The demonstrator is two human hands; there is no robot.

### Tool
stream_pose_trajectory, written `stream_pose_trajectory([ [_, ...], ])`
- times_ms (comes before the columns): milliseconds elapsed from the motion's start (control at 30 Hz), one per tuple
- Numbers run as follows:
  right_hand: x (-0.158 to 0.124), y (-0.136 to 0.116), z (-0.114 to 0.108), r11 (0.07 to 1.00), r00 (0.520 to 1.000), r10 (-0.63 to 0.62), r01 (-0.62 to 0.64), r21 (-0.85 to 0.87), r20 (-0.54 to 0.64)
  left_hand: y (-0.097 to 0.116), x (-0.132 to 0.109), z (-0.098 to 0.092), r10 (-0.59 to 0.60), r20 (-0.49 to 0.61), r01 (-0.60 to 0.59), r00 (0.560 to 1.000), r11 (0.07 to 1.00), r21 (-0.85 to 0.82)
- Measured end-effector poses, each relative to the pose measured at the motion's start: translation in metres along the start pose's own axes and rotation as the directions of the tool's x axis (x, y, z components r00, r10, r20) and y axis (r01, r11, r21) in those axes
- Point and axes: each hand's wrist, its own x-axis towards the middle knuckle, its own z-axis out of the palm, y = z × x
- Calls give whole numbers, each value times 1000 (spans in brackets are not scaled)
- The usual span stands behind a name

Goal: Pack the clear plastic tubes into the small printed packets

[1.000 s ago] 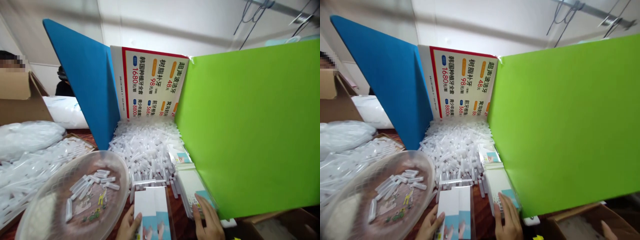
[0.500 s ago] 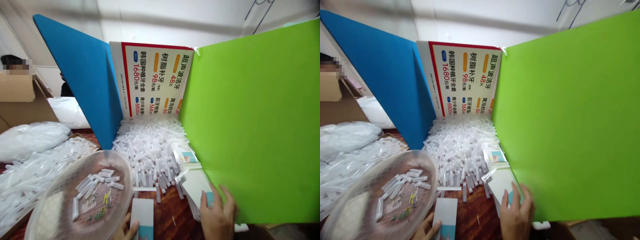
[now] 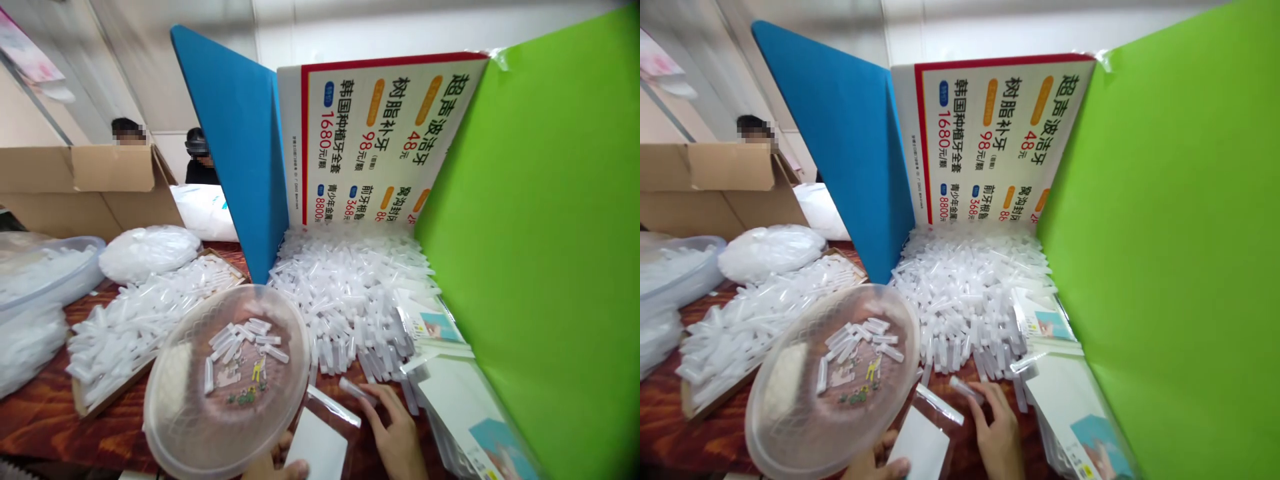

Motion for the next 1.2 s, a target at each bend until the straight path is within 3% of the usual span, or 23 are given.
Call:
stream_pose_trajectory([
  [133,-5,-20,-18,910,939,140,-247,333,315,22,1,11,-39,49,40,998,999,-31],
  [267,-12,-24,-14,766,870,304,-465,443,388,56,0,19,-68,151,59,986,996,68],
  [367,-16,-26,-6,770,874,276,-451,452,401,69,2,21,-59,206,37,977,993,110],
  [500,-14,-33,-2,870,880,39,-263,418,473,65,6,23,-25,175,-5,984,986,169],
  [567,-9,-27,-4,927,920,26,-168,334,391,60,6,24,-15,156,-11,988,987,163],
  [633,0,-14,-4,984,981,87,-112,137,175,55,6,25,7,149,-19,989,997,77],
  [700,11,2,-1,990,994,105,-107,-97,-20,49,8,28,43,155,-35,987,998,-52],
  [767,21,14,5,969,994,91,-104,-223,-66,42,12,33,94,135,-70,986,983,-167],
  [900,33,19,14,971,996,86,-86,-224,-7,28,22,39,149,-54,-157,987,967,-201],
  [967,33,10,12,984,992,121,-117,-137,26,23,25,39,143,-116,-160,983,976,-151],
  [1033,30,-3,8,964,968,217,-232,128,122,21,26,37,140,-106,-151,984,983,-104],
  [1133,21,-26,3,741,898,277,-426,519,341,25,22,35,106,-2,-106,994,991,-77],
  [1200,14,-40,3,646,862,249,-487,588,441,32,18,34,68,79,-62,995,995,-77],
])
